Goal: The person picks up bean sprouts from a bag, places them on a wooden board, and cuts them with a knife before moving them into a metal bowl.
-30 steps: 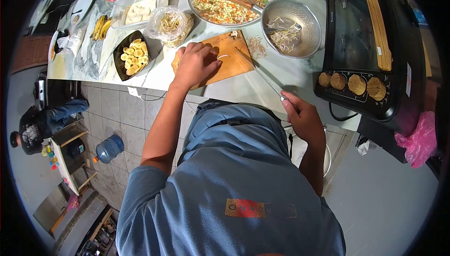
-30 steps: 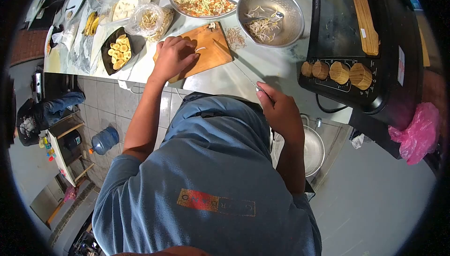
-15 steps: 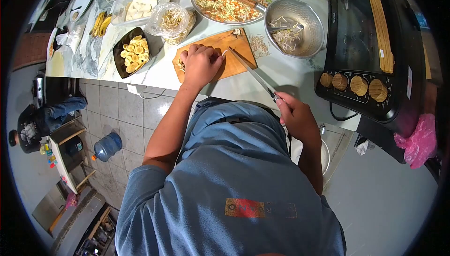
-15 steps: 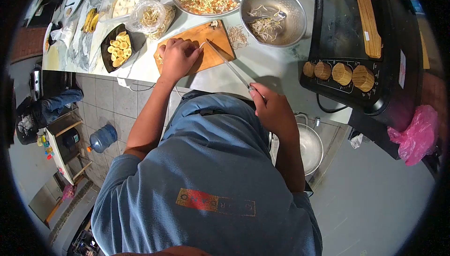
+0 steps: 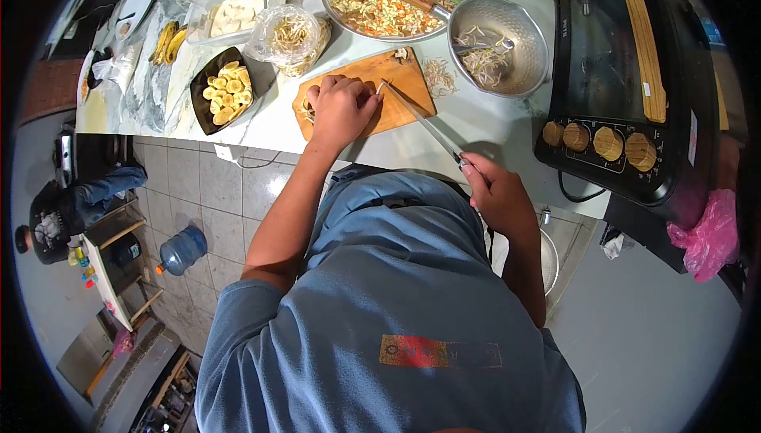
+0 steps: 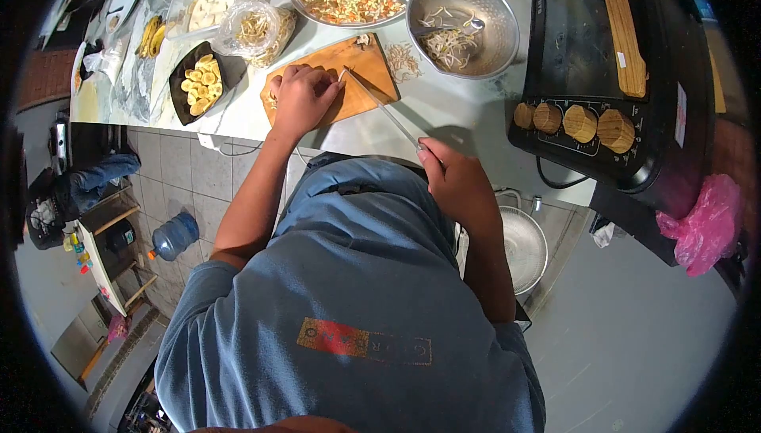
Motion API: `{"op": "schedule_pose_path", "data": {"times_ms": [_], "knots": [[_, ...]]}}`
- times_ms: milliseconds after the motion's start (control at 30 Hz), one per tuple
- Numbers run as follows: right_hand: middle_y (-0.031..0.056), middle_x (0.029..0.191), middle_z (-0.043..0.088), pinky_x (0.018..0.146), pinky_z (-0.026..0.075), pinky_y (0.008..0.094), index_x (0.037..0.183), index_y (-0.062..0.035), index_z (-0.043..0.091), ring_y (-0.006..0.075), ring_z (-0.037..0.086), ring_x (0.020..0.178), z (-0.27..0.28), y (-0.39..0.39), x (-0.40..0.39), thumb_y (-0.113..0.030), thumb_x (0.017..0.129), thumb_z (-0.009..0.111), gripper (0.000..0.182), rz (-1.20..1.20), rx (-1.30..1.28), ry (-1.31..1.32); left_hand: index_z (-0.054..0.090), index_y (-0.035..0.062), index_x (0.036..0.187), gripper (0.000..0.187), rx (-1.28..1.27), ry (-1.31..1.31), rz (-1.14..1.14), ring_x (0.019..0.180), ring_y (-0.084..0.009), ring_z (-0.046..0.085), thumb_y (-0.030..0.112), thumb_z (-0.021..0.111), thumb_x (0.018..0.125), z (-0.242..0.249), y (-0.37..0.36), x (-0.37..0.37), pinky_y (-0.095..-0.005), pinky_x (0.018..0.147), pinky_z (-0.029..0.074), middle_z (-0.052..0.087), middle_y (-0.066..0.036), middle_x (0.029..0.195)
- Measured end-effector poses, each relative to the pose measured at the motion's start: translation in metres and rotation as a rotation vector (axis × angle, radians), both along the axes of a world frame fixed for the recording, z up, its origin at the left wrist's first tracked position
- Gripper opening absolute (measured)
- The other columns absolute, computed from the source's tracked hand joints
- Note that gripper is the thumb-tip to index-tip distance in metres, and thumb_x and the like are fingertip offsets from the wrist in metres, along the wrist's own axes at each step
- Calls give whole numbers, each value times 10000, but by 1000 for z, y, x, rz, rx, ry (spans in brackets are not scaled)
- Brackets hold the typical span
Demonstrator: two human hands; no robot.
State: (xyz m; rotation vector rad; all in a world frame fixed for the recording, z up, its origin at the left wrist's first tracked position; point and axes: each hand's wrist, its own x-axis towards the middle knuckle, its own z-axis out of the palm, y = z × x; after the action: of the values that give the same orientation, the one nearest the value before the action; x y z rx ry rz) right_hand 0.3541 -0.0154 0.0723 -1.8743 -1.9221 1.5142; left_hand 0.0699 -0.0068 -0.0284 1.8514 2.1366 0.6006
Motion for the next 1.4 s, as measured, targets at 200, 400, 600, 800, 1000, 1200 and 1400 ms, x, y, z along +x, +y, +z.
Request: {"op": "schedule_pose_path", "data": {"times_ms": [200, 400, 600, 800, 1000, 1200, 1400], "knots": [[245, 898, 702, 764, 532, 427, 1216, -69, 693, 409, 703, 830, 0, -2, -2, -273, 996, 584, 319, 10, 38, -20, 766, 132, 846, 181, 13, 1, -26, 961, -251, 572, 312, 761, 825, -2, 0, -2, -445, 834, 315, 705, -25, 850], [247, 916, 695, 789, 540, 488, 1192, -73, 705, 446, 678, 859, 20, 1, -17, -280, 996, 574, 313, 115, 195, -132, 767, 132, 853, 175, 25, 18, -41, 959, -252, 574, 305, 763, 825, -1, 1, -2, -442, 832, 318, 703, -25, 850], [237, 903, 698, 788, 534, 509, 1190, -79, 707, 440, 678, 868, 23, 3, -18, -298, 1005, 563, 322, 158, 278, -202, 759, 131, 841, 178, 41, 12, -48, 970, -253, 579, 308, 762, 828, -3, 3, -3, -442, 832, 321, 708, -27, 857], [239, 898, 705, 794, 537, 501, 1232, -88, 689, 440, 684, 876, 32, -1, 4, -315, 1014, 557, 341, -14, 233, -251, 743, 127, 824, 181, 23, -33, -59, 963, -255, 584, 306, 755, 841, 8, 9, -4, -437, 839, 322, 702, -35, 839], [226, 938, 717, 801, 542, 464, 1255, -105, 685, 421, 697, 903, 33, -10, 23, -325, 1014, 562, 349, -139, 108, -290, 734, 130, 810, 175, 116, -145, -125, 907, -261, 594, 297, 769, 848, 23, 44, -1, -424, 838, 324, 676, -47, 787], [206, 976, 726, 821, 544, 455, 1250, -116, 691, 405, 701, 931, 21, -28, 34, -348, 1006, 574, 356, -197, 106, -215, 747, 122, 859, 210, 178, -171, -261, 933, -245, 615, 330, 769, 871, 49, 94, 36, -396, 874, 332, 709, -35, 876], [203, 950, 727, 799, 549, 460, 1219, -125, 704, 407, 701, 911, 12, -41, 43, -334, 1001, 588, 324, -210, 189, -124, 778, 104, 1027, 240, 191, -183, -324, 980, -246, 641, 314, 720, 924, 55, 116, 60, -391, 916, 365, 746, -81, 999]]}}
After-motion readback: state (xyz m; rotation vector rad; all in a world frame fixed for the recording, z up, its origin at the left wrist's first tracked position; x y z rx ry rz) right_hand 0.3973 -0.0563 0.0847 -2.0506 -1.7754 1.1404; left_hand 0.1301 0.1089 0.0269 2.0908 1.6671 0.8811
